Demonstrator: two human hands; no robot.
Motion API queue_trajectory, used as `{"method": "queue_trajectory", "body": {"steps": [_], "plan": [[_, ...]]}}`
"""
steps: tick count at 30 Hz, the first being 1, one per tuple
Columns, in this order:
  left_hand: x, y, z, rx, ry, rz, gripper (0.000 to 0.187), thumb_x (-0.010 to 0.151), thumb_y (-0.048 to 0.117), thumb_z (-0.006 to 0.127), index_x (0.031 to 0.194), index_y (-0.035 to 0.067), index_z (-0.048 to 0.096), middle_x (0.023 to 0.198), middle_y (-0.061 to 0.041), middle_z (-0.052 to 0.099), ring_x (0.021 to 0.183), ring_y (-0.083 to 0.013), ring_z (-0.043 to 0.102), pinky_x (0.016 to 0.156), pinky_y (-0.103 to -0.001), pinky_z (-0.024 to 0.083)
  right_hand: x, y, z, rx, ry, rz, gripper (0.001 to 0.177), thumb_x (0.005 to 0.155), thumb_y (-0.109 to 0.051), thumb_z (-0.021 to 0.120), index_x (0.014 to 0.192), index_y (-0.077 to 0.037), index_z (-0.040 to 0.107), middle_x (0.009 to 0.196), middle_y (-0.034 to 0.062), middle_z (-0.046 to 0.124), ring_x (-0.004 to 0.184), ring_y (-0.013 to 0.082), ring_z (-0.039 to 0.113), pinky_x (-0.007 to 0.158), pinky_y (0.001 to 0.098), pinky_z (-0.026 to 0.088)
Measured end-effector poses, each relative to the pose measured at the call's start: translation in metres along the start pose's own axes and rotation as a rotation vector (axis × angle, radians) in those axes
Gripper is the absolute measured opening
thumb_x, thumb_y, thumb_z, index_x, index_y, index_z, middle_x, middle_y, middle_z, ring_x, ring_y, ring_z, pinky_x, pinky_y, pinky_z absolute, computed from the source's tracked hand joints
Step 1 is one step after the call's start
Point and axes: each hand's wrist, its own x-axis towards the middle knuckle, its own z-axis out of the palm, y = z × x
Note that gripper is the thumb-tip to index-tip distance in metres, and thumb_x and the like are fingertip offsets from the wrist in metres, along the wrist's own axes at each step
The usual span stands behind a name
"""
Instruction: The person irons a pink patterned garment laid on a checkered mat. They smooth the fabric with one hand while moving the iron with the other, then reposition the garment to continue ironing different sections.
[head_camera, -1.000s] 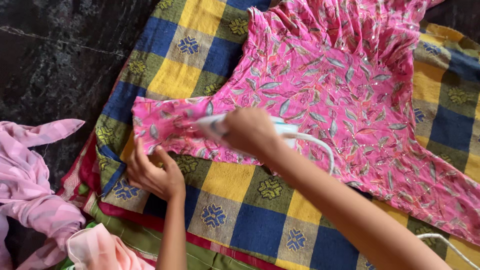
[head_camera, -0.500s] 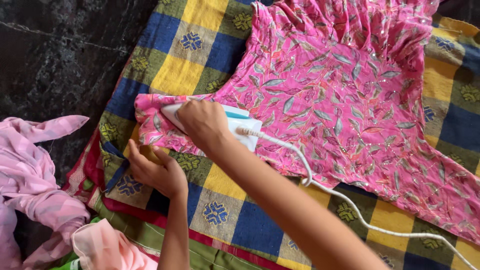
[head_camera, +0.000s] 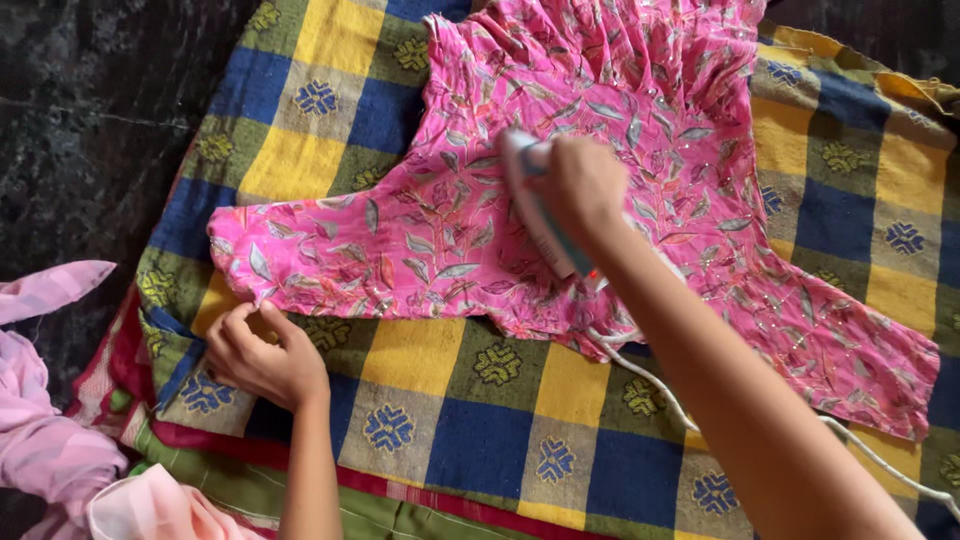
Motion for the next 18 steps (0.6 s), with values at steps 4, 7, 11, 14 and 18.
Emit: {"method": "queue_trajectory", "body": {"steps": [4, 7, 11, 14, 18], "plan": [[0.0, -0.003, 0.003, 0.005, -0.008, -0.026, 0.012, 0.106, 0.019, 0.069, 0.109, 0.009, 0.063, 0.115, -0.013, 0.064, 0.108, -0.0393, 0.059, 0.093, -0.055, 0.041, 0.031, 0.058, 0.008, -0.059, -0.016, 0.114, 0.043, 0.079, -0.042, 0.086, 0.097, -0.004, 0.075, 0.093, 0.0212, 0.073, 0.084, 0.0382, 0.073, 0.07, 0.051, 0.057], [0.0, -0.005, 0.007, -0.01, -0.002, -0.049, 0.007, 0.106, 0.014, 0.066, 0.106, 0.009, 0.062, 0.112, -0.014, 0.063, 0.108, -0.0399, 0.059, 0.092, -0.055, 0.041, 0.023, 0.117, 0.001, -0.1, -0.004, 0.065, 0.052, 0.077, -0.048, 0.087, 0.095, -0.001, 0.074, 0.091, 0.025, 0.071, 0.085, 0.0438, 0.07, 0.071, 0.0539, 0.055], [-0.005, -0.01, 0.006, 0.022, -0.017, 0.002, 0.006, 0.104, 0.011, 0.065, 0.104, 0.007, 0.061, 0.108, -0.016, 0.063, 0.109, -0.0413, 0.058, 0.09, -0.056, 0.04, -0.051, 0.21, -0.006, -0.139, -0.024, -0.036, 0.054, 0.083, -0.049, 0.081, 0.09, 0.003, 0.069, 0.086, 0.0275, 0.07, 0.081, 0.046, 0.069, 0.072, 0.0548, 0.054], [-0.006, -0.023, 0.013, 0.028, -0.006, 0.031, 0.004, 0.103, 0.009, 0.062, 0.102, 0.007, 0.059, 0.107, -0.016, 0.063, 0.108, -0.0408, 0.058, 0.091, -0.056, 0.04, -0.129, 0.257, -0.027, -0.088, -0.011, -0.137, 0.05, 0.078, -0.044, 0.08, 0.09, 0.003, 0.067, 0.078, 0.0257, 0.069, 0.072, 0.0469, 0.067, 0.063, 0.0556, 0.052], [-0.011, -0.048, 0.025, 0.043, -0.006, 0.105, 0.002, 0.101, 0.008, 0.059, 0.102, 0.006, 0.058, 0.108, -0.018, 0.063, 0.107, -0.0404, 0.058, 0.094, -0.055, 0.041, -0.219, 0.308, -0.06, -0.223, -0.233, 0.201, 0.061, 0.079, -0.055, 0.076, 0.084, 0.005, 0.064, 0.069, 0.0231, 0.069, 0.064, 0.0409, 0.072, 0.058, 0.0493, 0.056]]}}
